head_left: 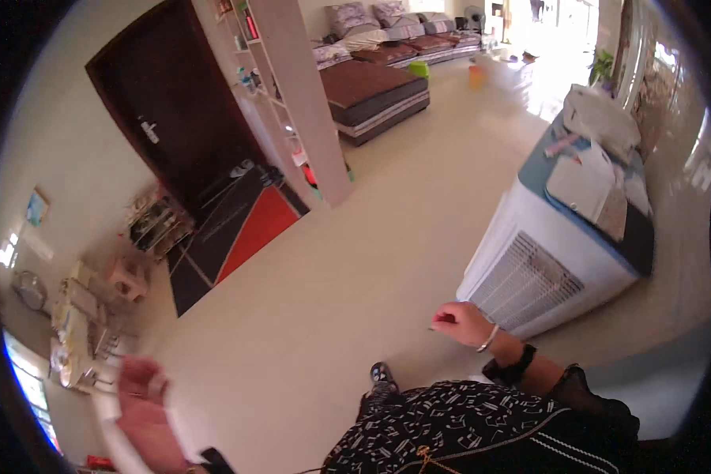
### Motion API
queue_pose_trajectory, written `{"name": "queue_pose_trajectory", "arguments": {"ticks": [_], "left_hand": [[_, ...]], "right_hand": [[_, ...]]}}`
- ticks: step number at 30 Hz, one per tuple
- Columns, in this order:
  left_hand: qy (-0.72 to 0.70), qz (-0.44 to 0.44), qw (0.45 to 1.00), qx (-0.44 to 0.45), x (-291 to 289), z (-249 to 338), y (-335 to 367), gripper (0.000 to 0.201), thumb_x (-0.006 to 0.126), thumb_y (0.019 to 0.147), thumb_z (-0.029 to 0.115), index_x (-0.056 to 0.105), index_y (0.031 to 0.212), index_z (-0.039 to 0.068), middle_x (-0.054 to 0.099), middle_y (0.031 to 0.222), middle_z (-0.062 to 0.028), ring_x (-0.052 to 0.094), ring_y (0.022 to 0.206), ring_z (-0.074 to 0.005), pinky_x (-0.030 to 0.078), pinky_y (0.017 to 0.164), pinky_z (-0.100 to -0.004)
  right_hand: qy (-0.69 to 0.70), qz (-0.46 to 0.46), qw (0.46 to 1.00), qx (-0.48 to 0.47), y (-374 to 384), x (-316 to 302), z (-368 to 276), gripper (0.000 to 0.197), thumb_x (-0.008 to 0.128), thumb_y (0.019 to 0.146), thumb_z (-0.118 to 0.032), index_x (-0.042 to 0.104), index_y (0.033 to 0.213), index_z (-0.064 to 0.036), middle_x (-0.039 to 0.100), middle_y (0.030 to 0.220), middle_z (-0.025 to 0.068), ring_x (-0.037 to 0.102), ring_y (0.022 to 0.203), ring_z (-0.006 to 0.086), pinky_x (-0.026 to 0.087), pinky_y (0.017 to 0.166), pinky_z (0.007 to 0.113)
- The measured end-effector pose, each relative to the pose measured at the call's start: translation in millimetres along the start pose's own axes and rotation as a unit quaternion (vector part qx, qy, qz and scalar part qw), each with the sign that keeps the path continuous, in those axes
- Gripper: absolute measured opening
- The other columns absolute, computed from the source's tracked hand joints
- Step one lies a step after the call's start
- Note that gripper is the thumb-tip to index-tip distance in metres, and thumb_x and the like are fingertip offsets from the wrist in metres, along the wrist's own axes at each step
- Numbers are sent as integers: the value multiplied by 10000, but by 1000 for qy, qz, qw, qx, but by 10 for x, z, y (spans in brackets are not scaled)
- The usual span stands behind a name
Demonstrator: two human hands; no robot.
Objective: The person wrings a cloth in a pink basin, applies liquid from a bottle to the cloth, and wipes the surfaces of a sink and a nearby shelf.
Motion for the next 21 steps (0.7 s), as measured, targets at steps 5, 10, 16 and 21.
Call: {"name": "queue_pose_trajectory", "arguments": {"ticks": [5, 10, 16, 21], "left_hand": [[-105, -241, 934, 240, 1368, 362, 1052, 427, 420, 897, 315, 439, 1180, -5, 543, 1058, -127, 521, 978, -182, 435, 823, -305], [-144, -308, 908, 245, 2109, -467, 2014, 448, 423, 891, 329, 412, 1196, 2, 515, 1085, -136, 500, 1000, -194, 424, 834, -321], [-179, -321, 907, 204, 2813, -1365, 3010, 475, 425, 883, 346, 381, 1215, 9, 481, 1117, -147, 474, 1027, -210, 411, 847, -339], [-184, -278, 936, 115, 3588, -2092, 3828, 499, 428, 877, 360, 355, 1231, 16, 453, 1143, -156, 452, 1049, -223, 400, 858, -355]], "right_hand": [[-34, 17, 999, -31, 975, -447, -399, 153, 627, 740, -176, 598, 773, -29, 601, 702, 104, 584, 628, 186, 448, 563, 293], [12, 38, 999, -7, 1963, -690, 129, 127, 611, 769, -156, 604, 796, -32, 596, 695, 96, 562, 617, 147, 445, 564, 281], [9, -40, 999, 13, 3021, -740, 922, 162, 617, 768, -176, 614, 847, -35, 617, 759, 82, 555, 685, 121, 462, 626, 275], [78, -41, 996, 3, 4717, -1860, 1980, 230, 548, 811, -198, 597, 989, -61, 612, 923, 53, 561, 852, 165, 447, 780, 328]]}}
Point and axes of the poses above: each hand's wrist, its own y-axis towards the middle knuckle, its own x-axis out of the palm, z = x × y, the point moved 10 cm from there along y, towards the middle knuckle
